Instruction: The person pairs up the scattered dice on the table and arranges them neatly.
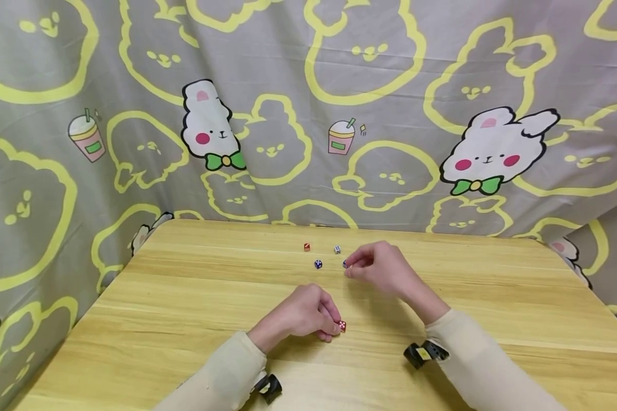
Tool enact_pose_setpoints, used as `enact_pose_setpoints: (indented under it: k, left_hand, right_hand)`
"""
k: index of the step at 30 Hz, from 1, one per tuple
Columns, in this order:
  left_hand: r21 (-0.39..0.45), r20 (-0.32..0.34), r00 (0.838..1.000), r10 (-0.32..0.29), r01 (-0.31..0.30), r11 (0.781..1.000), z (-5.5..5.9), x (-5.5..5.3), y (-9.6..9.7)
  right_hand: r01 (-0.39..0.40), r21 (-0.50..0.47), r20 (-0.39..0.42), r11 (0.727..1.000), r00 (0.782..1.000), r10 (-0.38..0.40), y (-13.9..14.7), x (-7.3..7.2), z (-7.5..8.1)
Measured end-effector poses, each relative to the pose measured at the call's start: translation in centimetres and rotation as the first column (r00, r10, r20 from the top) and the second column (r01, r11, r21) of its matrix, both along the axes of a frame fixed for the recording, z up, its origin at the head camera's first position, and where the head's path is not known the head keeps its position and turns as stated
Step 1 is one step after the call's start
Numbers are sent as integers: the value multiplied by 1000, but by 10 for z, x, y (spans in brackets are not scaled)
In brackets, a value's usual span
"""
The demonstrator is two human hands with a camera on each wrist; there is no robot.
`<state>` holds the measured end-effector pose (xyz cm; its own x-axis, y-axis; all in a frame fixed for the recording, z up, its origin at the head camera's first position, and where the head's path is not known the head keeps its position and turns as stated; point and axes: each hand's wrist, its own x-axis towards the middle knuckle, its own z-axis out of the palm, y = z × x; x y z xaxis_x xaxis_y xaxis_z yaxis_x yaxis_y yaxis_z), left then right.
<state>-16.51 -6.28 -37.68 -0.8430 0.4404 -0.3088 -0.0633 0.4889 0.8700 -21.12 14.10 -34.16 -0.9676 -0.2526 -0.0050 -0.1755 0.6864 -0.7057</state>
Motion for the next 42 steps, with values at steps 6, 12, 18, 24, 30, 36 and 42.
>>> enact_pose_setpoints:
  k: [6, 12, 18, 24, 30, 36, 42]
  left_hand:
    - [9, 0, 1000, -5, 5, 1000, -1, 0, -1]
    - [12, 4, 1000, -9, 9, 1000, -1, -1, -1]
    - [8, -5, 1000, -14, 14, 1000, -1, -1, 0]
    - [4, -10, 1000, -13, 13, 1000, -1, -1, -1]
    - [-7, -10, 1000, -11, 11, 1000, -1, -2, -1]
    - [-8, -11, 1000, -9, 9, 1000, -1, -1, -1]
    - [2, -9, 1000, -7, 7, 1000, -1, -1, 0]
  right_hand:
    - [0, -30, -38, 1000, 999, -1, -11, -22, 2]
    - [-9, -41, -54, 999, 999, 6, -24, -36, 1]
    - [-9, -69, -54, 998, 999, 5, -35, -49, -1]
    - [0, -75, -48, 997, 999, -4, -45, -63, -4]
    - [11, -56, -47, 998, 999, -14, -50, -73, -8]
    - [0, -54, -47, 999, 999, -2, -52, -82, -12]
    - [-21, -58, -39, 998, 999, 19, -55, -89, -16]
